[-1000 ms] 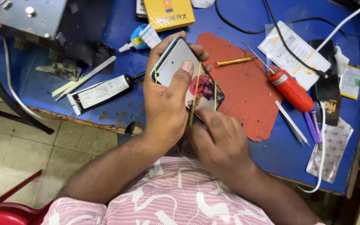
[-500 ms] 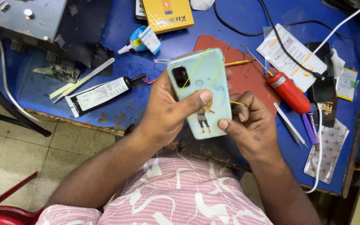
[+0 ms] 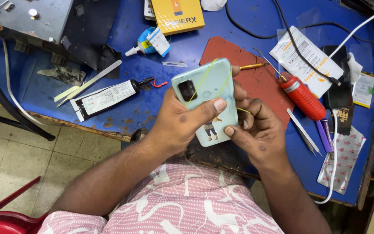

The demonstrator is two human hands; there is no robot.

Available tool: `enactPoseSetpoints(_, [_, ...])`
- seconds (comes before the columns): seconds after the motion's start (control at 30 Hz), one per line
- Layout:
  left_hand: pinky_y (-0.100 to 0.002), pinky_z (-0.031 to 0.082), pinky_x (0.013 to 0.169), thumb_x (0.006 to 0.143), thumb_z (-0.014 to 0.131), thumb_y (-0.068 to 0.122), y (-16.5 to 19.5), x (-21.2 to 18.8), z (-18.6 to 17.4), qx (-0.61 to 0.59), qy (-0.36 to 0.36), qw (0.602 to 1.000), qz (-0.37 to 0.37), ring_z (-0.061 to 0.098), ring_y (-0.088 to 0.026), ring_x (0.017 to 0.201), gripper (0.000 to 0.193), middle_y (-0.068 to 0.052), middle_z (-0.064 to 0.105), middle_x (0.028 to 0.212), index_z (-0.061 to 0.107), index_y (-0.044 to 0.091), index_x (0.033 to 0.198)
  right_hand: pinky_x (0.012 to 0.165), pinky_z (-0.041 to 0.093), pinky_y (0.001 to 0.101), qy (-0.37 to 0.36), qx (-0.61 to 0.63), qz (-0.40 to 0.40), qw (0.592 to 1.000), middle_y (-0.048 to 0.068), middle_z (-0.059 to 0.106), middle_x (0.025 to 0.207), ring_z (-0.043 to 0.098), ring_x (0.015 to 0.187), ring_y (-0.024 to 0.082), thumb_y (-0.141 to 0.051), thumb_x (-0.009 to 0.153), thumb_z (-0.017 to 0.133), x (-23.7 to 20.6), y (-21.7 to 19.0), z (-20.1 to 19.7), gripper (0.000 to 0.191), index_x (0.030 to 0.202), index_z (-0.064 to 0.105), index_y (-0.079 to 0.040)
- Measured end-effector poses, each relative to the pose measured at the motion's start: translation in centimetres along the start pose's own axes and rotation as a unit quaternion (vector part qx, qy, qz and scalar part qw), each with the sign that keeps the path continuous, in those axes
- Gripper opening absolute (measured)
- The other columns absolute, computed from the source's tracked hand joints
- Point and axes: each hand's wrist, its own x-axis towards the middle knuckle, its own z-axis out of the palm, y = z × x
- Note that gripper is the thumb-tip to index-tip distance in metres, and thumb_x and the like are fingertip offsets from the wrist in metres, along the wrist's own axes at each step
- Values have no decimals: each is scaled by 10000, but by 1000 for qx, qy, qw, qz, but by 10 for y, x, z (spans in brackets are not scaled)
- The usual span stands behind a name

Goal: The person uses a hot glue gun to apply adhesive to the edges of a smartphone back cover. They then place the cover onto the phone body and press it into place. Finally, they wrap rubber bands around the assembled phone to hold the cover while the glue sets.

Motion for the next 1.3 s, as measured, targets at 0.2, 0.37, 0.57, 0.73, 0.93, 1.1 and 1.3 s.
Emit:
enactPoseSetpoints(0.2, [-362,601,1092,1069,663,61,5,-2,-5,16,-47,998,43,717,-199,1195,386,-147,724,1251,558,-22,1431,971,474,244,6,-49,-41,998,63,576,1384,541,1157,60,92,911,710,-4,3,0,313,924,475,-113])
enactPoseSetpoints(0.37, [-360,624,1053,1058,712,105,19,-3,-11,56,-46,996,61,749,-204,1140,301,-147,754,1179,642,-20,1322,965,462,233,-11,-101,-80,992,48,561,1191,545,1057,72,119,926,701,-9,5,0,318,950,467,-95])
enactPoseSetpoints(0.57, [-393,655,1015,1032,712,132,20,-2,-6,88,6,996,27,773,-210,1045,284,-158,787,1074,705,-29,1266,946,496,250,-22,-112,-70,991,57,590,1143,566,1053,85,110,925,708,-12,6,3,338,935,450,-108])
enactPoseSetpoints(0.73, [-376,615,1054,1042,688,145,18,1,-7,-19,-41,999,26,732,-197,1144,408,-144,740,1203,593,23,1419,983,491,277,-20,-19,-24,999,89,637,1157,579,1081,98,94,933,723,-8,4,-1,349,948,453,-126])
enactPoseSetpoints(0.93, [-437,605,1082,1035,683,142,-1,-1,-5,-46,-48,997,-37,713,-238,1145,451,-180,720,1174,565,-53,1424,948,501,284,-19,62,53,996,21,570,1099,574,1062,95,77,880,749,2,-1,-4,317,978,509,-105])
enactPoseSetpoints(1.1, [-447,601,1059,1030,655,125,-4,-2,-16,-64,-30,997,-44,692,-272,1221,439,-182,706,1243,548,-58,1414,864,482,271,-22,107,-12,994,65,584,943,580,895,129,27,969,703,11,-24,-38,236,922,499,-83])
enactPoseSetpoints(1.3, [-530,613,1084,1031,645,93,1,-2,-21,-135,9,990,-32,703,-364,1198,438,-221,680,1254,496,-53,1416,758,477,269,9,32,-54,998,58,589,858,581,778,122,8,997,727,4,-47,-56,213,918,541,-61])
